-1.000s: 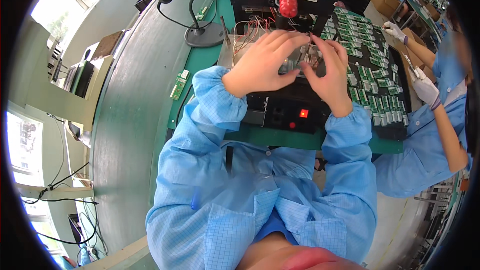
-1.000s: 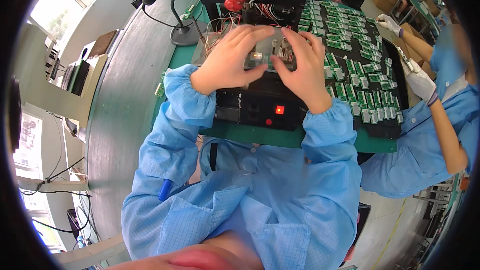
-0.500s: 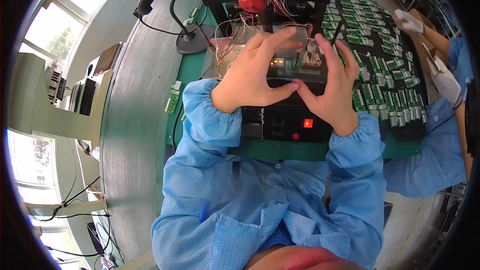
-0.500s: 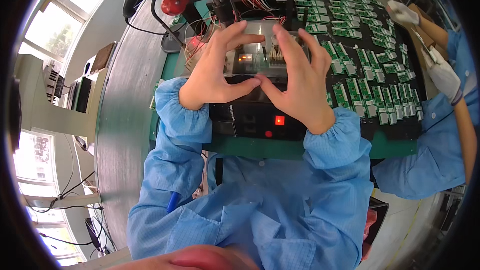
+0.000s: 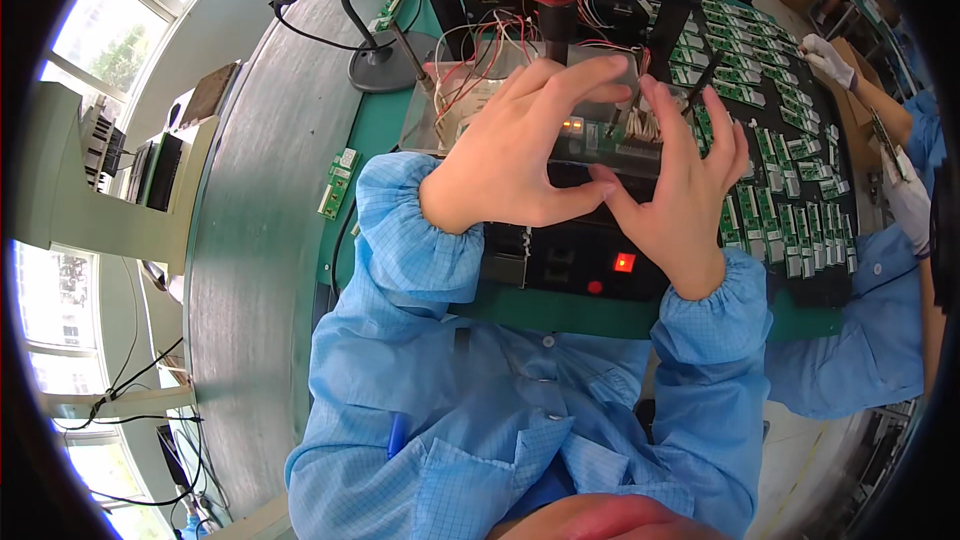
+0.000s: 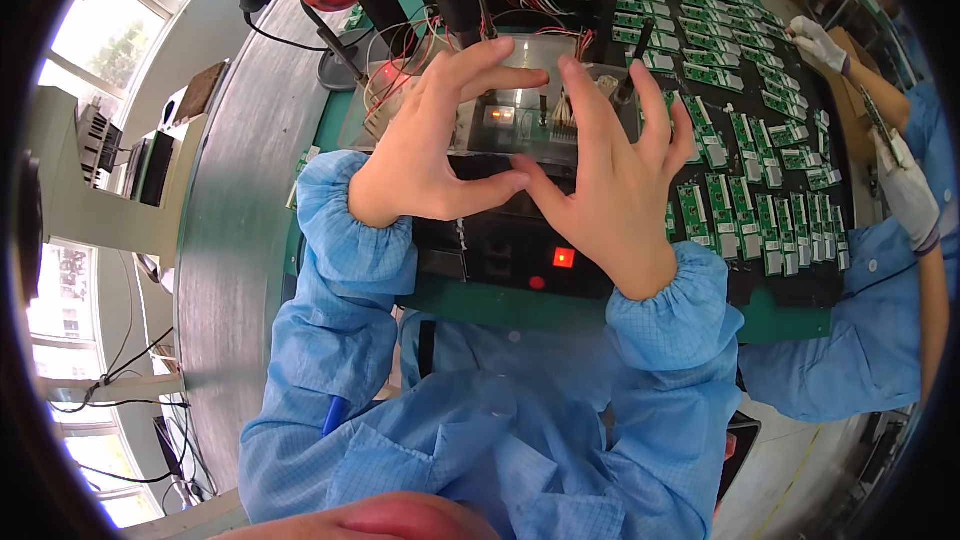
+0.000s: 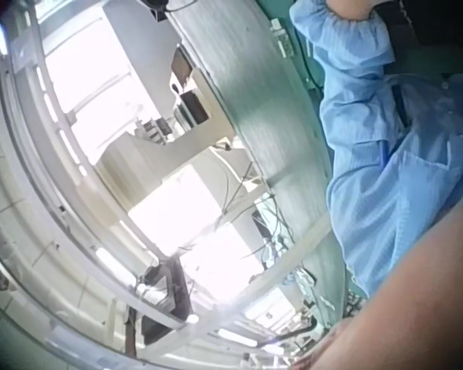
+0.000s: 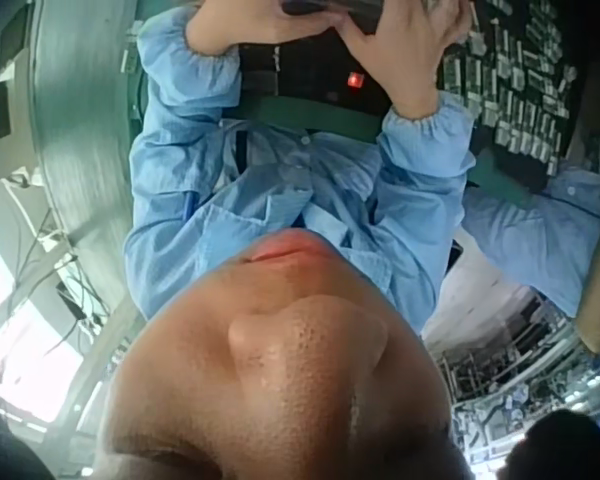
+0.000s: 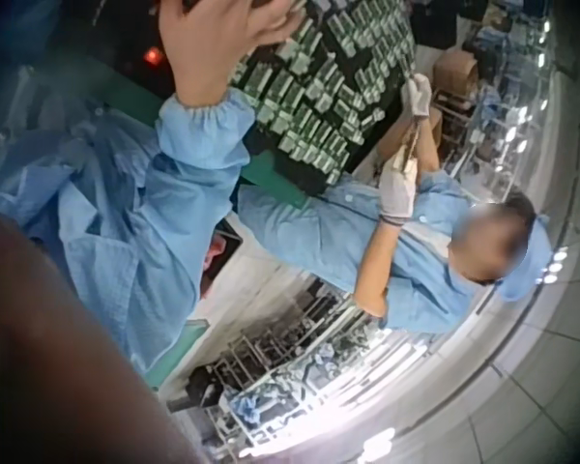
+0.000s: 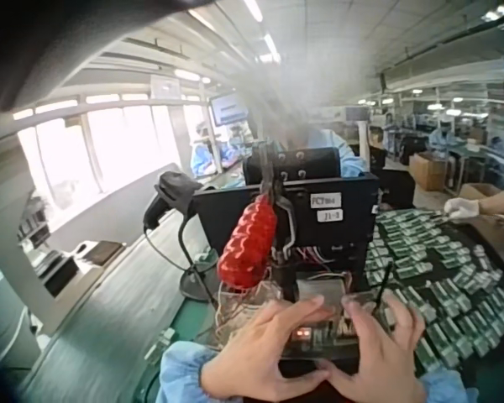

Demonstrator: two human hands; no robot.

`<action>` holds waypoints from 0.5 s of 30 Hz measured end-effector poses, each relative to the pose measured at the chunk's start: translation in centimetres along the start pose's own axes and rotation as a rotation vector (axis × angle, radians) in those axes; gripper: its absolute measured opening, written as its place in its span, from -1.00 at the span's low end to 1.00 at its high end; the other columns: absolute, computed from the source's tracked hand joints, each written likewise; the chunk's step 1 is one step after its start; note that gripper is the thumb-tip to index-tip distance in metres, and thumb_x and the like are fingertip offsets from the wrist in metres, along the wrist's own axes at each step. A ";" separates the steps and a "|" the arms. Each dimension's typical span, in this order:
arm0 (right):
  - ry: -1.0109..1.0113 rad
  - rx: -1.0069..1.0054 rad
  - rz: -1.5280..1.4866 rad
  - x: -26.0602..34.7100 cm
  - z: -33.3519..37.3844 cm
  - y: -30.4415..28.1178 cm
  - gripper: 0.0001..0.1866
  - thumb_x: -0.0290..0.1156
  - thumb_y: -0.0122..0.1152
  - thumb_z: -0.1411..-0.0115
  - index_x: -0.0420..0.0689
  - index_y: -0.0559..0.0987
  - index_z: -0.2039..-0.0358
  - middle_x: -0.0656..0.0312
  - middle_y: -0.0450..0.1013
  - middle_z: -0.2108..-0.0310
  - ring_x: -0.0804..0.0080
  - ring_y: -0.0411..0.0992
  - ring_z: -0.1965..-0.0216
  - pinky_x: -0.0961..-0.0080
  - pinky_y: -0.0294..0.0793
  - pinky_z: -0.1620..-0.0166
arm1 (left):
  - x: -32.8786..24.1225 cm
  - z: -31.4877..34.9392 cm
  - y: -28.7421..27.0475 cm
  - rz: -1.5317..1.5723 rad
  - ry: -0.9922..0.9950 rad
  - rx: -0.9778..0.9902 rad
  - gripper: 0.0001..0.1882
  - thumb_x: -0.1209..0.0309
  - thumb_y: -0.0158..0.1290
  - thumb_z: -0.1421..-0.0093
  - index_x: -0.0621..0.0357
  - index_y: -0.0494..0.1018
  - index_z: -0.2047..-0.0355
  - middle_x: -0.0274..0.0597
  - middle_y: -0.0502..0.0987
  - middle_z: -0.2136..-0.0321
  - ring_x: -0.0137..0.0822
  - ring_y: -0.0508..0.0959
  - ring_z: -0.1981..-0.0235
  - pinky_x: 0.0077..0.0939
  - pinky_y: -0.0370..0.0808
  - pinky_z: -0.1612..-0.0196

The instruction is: Test and verify the functionality of printed circuit boards using a specialized testing jig.

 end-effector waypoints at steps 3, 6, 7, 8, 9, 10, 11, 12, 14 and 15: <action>-0.007 0.070 0.034 0.0 0.1 0.2 -0.04 -0.14 0.47 0.01 -0.15 0.19 -0.34 0.30 0.32 -0.30 -0.03 0.08 -0.34 -0.08 -0.12 -0.31 | 0.0 0.1 0.1 0.003 -0.006 0.009 0.07 0.45 0.39 0.12 0.22 0.00 -0.35 0.06 0.47 -0.15 0.02 0.49 -0.11 -0.18 0.29 -0.20; 0.006 0.035 -0.017 -0.3 0.0 -0.2 -0.02 -0.19 0.47 0.01 -0.19 0.15 -0.34 0.21 0.29 -0.32 -0.05 0.06 -0.35 -0.02 -0.11 -0.34 | -0.3 -0.2 0.0 -0.029 0.021 0.000 0.01 0.45 0.39 0.11 0.22 0.08 -0.32 0.06 0.49 -0.09 0.03 0.49 -0.08 -0.18 0.35 -0.17; 0.015 -0.008 -0.059 -0.4 -0.1 -0.5 -0.03 -0.23 0.47 0.02 -0.19 0.16 -0.34 0.15 0.28 -0.32 -0.05 0.06 -0.35 0.02 -0.09 -0.35 | -0.4 -0.3 0.0 -0.029 0.022 -0.002 0.01 0.45 0.39 0.11 0.22 0.08 -0.32 0.06 0.49 -0.09 0.03 0.49 -0.08 -0.18 0.35 -0.17; 0.015 -0.009 -0.054 -0.5 -0.1 -0.5 -0.03 -0.23 0.47 0.02 -0.19 0.16 -0.34 0.15 0.28 -0.32 -0.05 0.06 -0.35 0.02 -0.09 -0.35 | -0.8 -0.4 -0.3 -0.046 0.026 -0.056 -0.03 0.45 0.39 0.11 0.21 0.13 -0.30 0.04 0.49 -0.04 0.03 0.49 -0.06 -0.19 0.38 -0.13; 0.008 -0.041 -0.064 -0.6 -0.1 -0.6 -0.04 -0.27 0.47 0.01 -0.20 0.16 -0.34 0.09 0.26 -0.32 -0.05 0.05 -0.35 0.06 -0.07 -0.35 | -1.0 -0.4 -0.6 -0.063 0.031 -0.111 -0.07 0.45 0.38 0.12 0.20 0.19 -0.28 0.02 0.50 0.00 0.03 0.49 -0.04 -0.20 0.42 -0.08; -0.002 -0.072 -0.073 -0.6 -0.1 -0.7 -0.05 -0.31 0.47 0.01 -0.20 0.16 -0.34 0.04 0.24 -0.33 -0.05 0.05 -0.35 0.10 -0.05 -0.36 | -1.0 -0.4 -0.7 -0.060 0.038 -0.116 -0.07 0.45 0.38 0.12 0.20 0.19 -0.28 0.02 0.50 0.00 0.03 0.49 -0.04 -0.20 0.42 -0.08; -0.012 -0.073 -0.064 -0.5 -0.2 -0.8 -0.05 -0.31 0.47 0.01 -0.20 0.16 -0.34 0.04 0.24 -0.33 -0.05 0.05 -0.35 0.10 -0.05 -0.36 | -1.2 -0.4 -0.9 -0.058 0.053 -0.144 -0.12 0.44 0.38 0.13 0.21 0.25 -0.23 0.01 0.49 0.03 0.04 0.49 -0.01 -0.21 0.44 -0.03; -0.023 -0.100 -0.092 -0.4 -0.3 -1.1 -0.06 -0.33 0.46 0.00 -0.20 0.16 -0.34 0.02 0.23 -0.33 -0.04 0.05 -0.35 0.11 -0.03 -0.36 | -1.4 -0.4 -1.1 -0.056 0.069 -0.173 -0.18 0.43 0.38 0.14 0.21 0.32 -0.18 0.00 0.48 0.06 0.04 0.49 0.02 -0.22 0.46 0.03; -0.050 -0.144 -0.128 -0.1 -1.4 -2.3 -0.09 -0.33 0.42 -0.06 -0.20 0.14 -0.35 0.01 0.23 -0.33 -0.07 0.07 -0.34 0.11 0.00 -0.36 | -1.6 0.0 -1.3 -0.134 0.123 -0.175 -0.22 0.42 0.37 0.15 0.22 0.37 -0.14 0.01 0.48 0.05 0.04 0.49 0.05 -0.23 0.46 0.06; -0.072 -0.146 -0.125 0.6 -3.0 -2.8 -0.09 -0.33 0.42 -0.06 -0.20 0.14 -0.35 0.01 0.23 -0.33 -0.07 0.07 -0.34 0.11 0.00 -0.36 | -1.5 0.4 -1.1 -0.215 0.160 -0.158 -0.27 0.41 0.36 0.16 0.23 0.41 -0.09 0.02 0.48 0.05 0.03 0.49 0.08 -0.24 0.46 0.09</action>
Point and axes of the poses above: each hand's wrist, its own z-axis away from the middle knuckle, its own y-axis out of the palm, x = y × z, the point moved 6 cm from there along -z, towards the middle knuckle
